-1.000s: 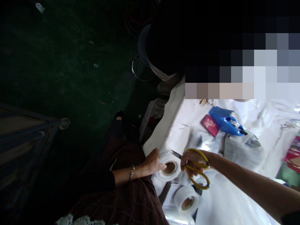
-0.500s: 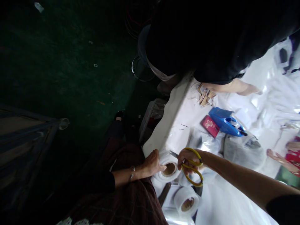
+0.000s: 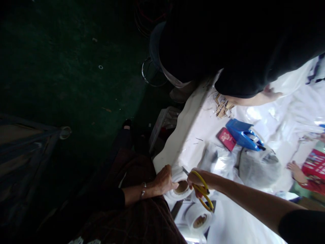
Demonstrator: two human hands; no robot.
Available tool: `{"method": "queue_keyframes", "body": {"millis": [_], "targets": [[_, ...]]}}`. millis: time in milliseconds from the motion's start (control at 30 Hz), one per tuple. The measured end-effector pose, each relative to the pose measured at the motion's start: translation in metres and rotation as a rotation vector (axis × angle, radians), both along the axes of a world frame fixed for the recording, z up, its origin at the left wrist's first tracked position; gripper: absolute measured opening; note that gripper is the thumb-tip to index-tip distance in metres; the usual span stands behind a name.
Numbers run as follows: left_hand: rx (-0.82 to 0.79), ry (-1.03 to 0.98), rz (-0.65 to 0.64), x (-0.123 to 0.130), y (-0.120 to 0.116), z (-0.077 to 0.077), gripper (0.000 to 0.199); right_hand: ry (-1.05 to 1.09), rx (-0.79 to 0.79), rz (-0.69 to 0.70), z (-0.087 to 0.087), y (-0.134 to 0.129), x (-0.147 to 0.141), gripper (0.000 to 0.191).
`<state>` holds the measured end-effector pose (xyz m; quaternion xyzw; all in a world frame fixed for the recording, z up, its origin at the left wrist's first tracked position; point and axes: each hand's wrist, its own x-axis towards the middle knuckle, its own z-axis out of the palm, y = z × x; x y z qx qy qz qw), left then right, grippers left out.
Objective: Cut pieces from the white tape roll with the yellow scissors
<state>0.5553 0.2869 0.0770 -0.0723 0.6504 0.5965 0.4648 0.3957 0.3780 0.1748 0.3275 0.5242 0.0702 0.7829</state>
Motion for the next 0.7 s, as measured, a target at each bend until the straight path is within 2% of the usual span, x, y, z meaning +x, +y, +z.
{"method": "queue_keyframes", "body": {"millis": [200, 267, 400, 533, 567, 633, 700], "targets": [[-0.016, -0.008, -0.009, -0.005, -0.005, 0.004, 0.066, 0.020, 0.125, -0.281, 0.005, -0.010, -0.023, 0.031], [-0.011, -0.005, -0.023, -0.007, -0.008, 0.006, 0.066, -0.054, 0.099, -0.169, -0.001, -0.007, -0.028, 0.029], [0.005, -0.001, -0.046, -0.009, -0.012, 0.009, 0.065, -0.260, -0.002, 0.206, -0.016, -0.003, -0.029, 0.024], [0.005, -0.016, -0.041, -0.008, -0.012, 0.009, 0.063, -0.208, -0.150, 0.408, -0.010, -0.007, -0.018, 0.027], [0.007, -0.019, -0.042, -0.007, -0.012, 0.008, 0.062, -0.168, -0.181, 0.435, -0.006, -0.008, -0.015, 0.028], [0.003, -0.017, -0.045, -0.006, -0.010, 0.007, 0.061, -0.097, -0.190, 0.395, 0.000, -0.007, -0.009, 0.026], [0.000, -0.010, -0.050, -0.005, -0.009, 0.006, 0.061, -0.067, -0.143, 0.217, 0.002, -0.003, -0.006, 0.024]]}}
